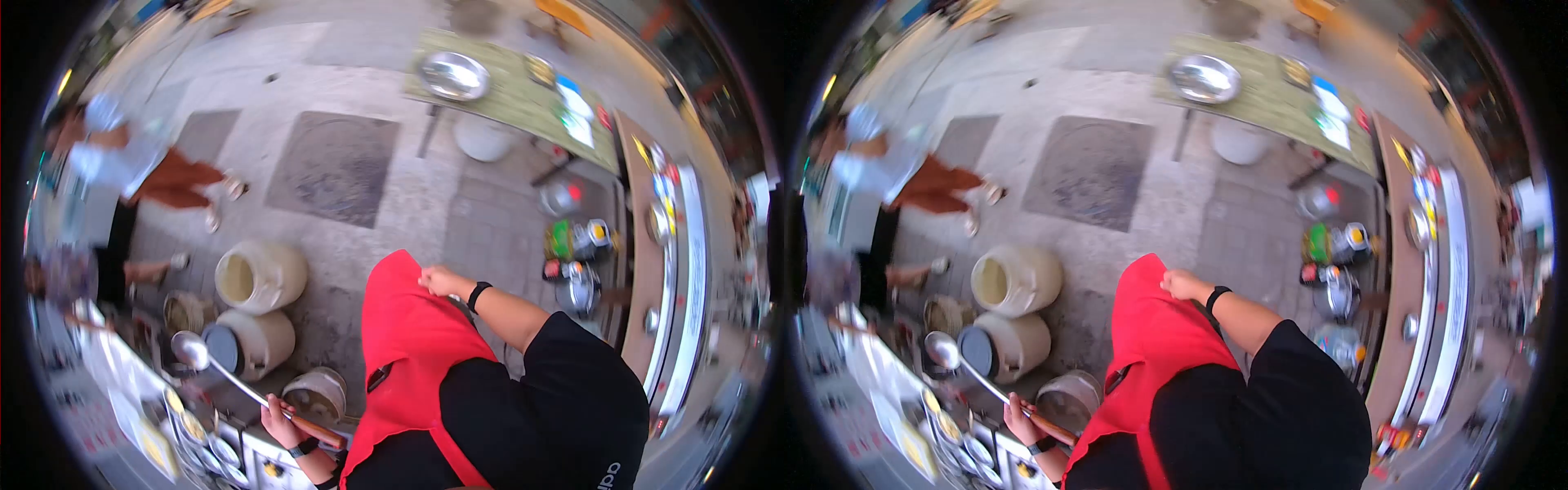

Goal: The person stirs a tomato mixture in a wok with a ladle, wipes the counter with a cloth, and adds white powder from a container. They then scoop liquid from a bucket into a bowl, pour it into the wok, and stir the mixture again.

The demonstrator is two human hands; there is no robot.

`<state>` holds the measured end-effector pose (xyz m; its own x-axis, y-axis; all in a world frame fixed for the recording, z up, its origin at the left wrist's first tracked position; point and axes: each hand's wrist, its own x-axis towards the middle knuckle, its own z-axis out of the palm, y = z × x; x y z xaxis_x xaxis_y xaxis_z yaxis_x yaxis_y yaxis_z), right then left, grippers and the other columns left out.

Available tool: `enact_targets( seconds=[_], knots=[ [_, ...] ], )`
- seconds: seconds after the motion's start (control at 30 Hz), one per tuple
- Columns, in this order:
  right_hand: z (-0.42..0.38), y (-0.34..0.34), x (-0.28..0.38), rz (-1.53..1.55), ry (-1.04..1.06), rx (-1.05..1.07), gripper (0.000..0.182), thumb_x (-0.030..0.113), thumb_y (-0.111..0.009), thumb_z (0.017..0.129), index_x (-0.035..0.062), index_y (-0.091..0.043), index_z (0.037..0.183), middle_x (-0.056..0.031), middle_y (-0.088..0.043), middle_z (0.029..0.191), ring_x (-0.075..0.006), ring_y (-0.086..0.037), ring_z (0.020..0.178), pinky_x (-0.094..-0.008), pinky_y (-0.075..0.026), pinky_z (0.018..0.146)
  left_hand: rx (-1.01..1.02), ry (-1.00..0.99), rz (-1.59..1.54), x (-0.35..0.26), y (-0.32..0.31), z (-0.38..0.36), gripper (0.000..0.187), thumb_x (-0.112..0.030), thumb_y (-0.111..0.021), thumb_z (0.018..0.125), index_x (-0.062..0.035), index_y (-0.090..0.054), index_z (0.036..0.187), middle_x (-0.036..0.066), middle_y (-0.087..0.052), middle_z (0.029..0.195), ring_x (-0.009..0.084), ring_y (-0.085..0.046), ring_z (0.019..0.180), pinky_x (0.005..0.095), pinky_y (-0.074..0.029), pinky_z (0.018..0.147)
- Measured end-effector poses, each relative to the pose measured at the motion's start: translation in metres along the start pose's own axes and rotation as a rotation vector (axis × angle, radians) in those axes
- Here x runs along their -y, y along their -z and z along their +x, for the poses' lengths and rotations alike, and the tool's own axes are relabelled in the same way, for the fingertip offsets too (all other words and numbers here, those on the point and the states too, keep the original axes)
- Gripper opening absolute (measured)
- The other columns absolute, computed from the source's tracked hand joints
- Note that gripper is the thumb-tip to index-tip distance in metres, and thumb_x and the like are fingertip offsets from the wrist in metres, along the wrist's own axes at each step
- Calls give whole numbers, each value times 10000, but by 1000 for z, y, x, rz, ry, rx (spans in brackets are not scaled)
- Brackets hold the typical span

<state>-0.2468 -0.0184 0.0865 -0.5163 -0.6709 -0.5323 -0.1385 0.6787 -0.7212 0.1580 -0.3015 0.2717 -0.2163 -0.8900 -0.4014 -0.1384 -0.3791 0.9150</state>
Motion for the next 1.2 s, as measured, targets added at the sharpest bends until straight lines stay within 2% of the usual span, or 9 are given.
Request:
enact_targets(
  seconds=[0.23, 0.27, 0.33, 0.4, 0.47, 0.73, 0.87, 1.0, 1.2],
  knots=[
    [-119, 148, -237, 283, -449, -664, 236, 231, -570, 901, 20, -676, 888, -201, -686, 867, -365, -658, 827, -438, -516, 714, 535, 338, 404, 40, -280, -11, 179, -230, -650, 918, -89, -561, 852, -6, -525, 667, 94, -481, 530, 247, -407, 474],
    [-136, 163, -273, 308, -420, -747, 188, 203, -577, 911, 43, -673, 895, -126, -657, 746, -257, -612, 658, -383, -483, 579, 575, 362, 480, 52, -322, -20, 178, -238, -659, 910, -88, -575, 862, -11, -529, 670, 98, -490, 540, 252, -409, 481],
    [-168, 165, -382, 540, -289, -863, 97, 139, -599, 895, 92, -680, 923, -24, -613, 639, -145, -556, 494, -306, -436, 427, 647, 309, 528, 89, -407, -56, 169, -220, -660, 899, -65, -595, 900, -12, -563, 730, 119, -548, 638, 274, -457, 562],
    [-211, 216, -390, 1273, -245, -846, 85, 106, -591, 901, 97, -676, 908, -4, -552, 619, -132, -514, 486, -294, -422, 421, 762, 335, 599, 121, -478, -79, 196, -223, -648, 902, -37, -599, 941, 15, -594, 787, 127, -563, 681, 293, -482, 599],
    [-233, 273, -358, 912, -600, -915, 145, 134, -508, 970, 75, -640, 985, -3, -540, 636, -108, -495, 489, -273, -416, 424, 900, 335, 663, 129, -555, -116, 163, -205, -629, 906, -45, -622, 877, 19, -600, 745, 119, -564, 651, 285, -470, 599],
    [-263, 335, -431, 939, -637, -1029, 197, 85, -460, 958, 69, -633, 1052, -6, -553, 654, -97, -498, 490, -261, -410, 422, 1448, 223, 945, 204, -761, -203, 224, -209, -626, 926, 1, -592, 856, 38, -625, 711, 123, -628, 640, 268, -466, 559],
    [-257, 371, -481, 921, -664, -1066, 162, 111, -511, 953, 69, -633, 1050, 1, -567, 673, -86, -517, 517, -254, -418, 441, 1464, 383, 833, 260, -843, -233, 205, -198, -632, 934, -1, -581, 908, 45, -625, 700, 124, -631, 632, 284, -476, 522],
    [-232, 411, -567, 1042, -592, -1277, 155, 132, -533, 961, 67, -632, 1061, -12, -600, 722, -94, -540, 546, -250, -432, 451, 1651, 251, 1114, 296, -920, -267, 182, -179, -641, 913, -9, -577, 914, 27, -577, 642, 108, -549, 530, 270, -462, 504],
    [-213, 485, -704, 1038, -587, -1521, 163, 110, -521, 961, 72, -618, 1086, -40, -640, 821, -112, -573, 592, -260, -455, 477, 1764, 304, 964, 410, -1004, -319, 184, -178, -637, 899, -4, -579, 902, 22, -564, 637, 97, -542, 523, 266, -447, 483]
  ],
)
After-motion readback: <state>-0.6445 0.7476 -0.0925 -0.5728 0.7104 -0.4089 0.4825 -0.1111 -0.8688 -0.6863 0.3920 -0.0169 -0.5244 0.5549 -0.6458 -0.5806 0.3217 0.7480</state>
